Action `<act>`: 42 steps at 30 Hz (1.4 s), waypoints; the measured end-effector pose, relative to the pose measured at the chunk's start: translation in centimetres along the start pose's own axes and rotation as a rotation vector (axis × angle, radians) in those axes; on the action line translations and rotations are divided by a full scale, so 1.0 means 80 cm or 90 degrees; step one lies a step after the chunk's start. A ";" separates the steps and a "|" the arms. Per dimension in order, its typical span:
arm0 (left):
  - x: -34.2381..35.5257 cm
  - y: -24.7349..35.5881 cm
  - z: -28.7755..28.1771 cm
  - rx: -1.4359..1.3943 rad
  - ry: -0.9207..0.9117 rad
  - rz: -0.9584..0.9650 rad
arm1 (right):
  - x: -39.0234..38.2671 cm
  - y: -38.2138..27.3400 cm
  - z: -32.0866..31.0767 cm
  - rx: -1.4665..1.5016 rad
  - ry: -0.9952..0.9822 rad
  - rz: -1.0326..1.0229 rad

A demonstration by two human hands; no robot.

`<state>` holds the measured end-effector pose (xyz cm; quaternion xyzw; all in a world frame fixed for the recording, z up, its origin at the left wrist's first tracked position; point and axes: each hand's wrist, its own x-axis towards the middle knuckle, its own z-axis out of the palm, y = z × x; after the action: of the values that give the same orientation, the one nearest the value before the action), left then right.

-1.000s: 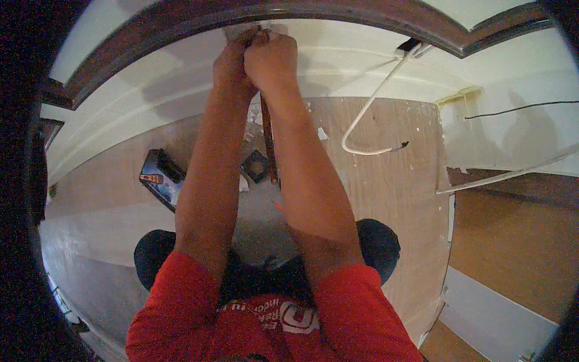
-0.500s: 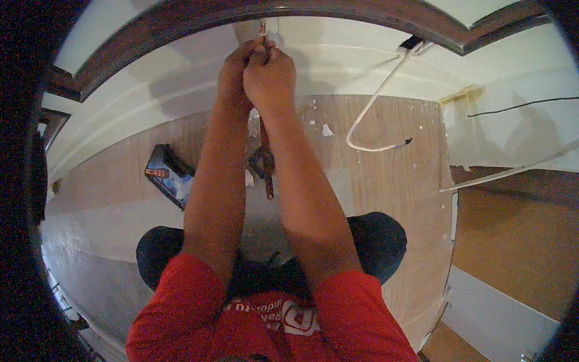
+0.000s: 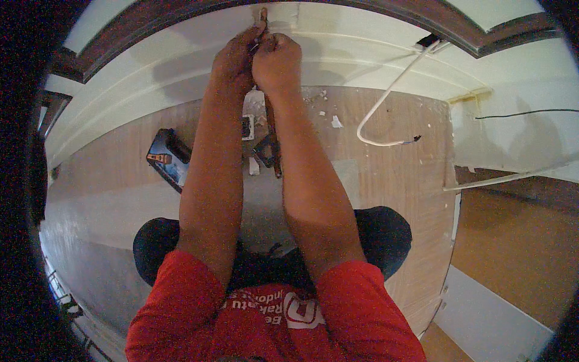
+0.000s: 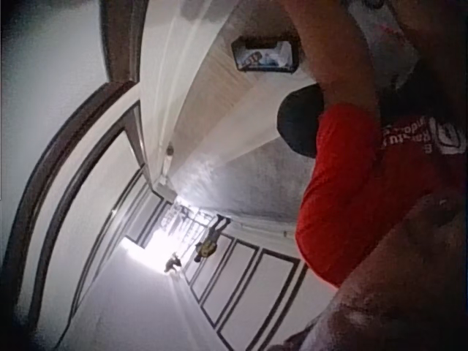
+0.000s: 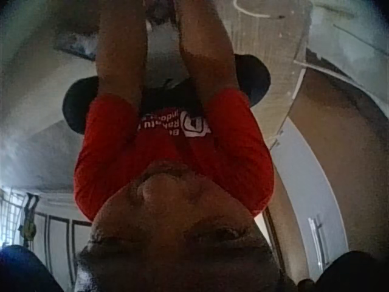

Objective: The person prepares and installs an electrical outlet into a wall opening, using a small tool to guide wires and positioning the outlet casing.

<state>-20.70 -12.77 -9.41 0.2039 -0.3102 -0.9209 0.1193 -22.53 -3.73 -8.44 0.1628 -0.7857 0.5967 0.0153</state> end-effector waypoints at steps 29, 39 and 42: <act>-0.001 -0.003 0.030 0.224 0.007 0.042 | 0.021 0.000 -0.019 0.258 -0.027 0.118; 0.007 -0.017 0.029 0.238 0.004 0.236 | 0.013 -0.027 -0.017 0.085 0.041 0.116; 0.020 -0.018 0.010 0.462 -0.029 0.238 | 0.019 -0.024 -0.019 0.027 0.043 0.058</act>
<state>-22.65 -11.75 -10.21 0.1524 -0.6494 -0.7182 0.1981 -23.67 -3.07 -5.87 0.1065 -0.7787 0.6182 0.0111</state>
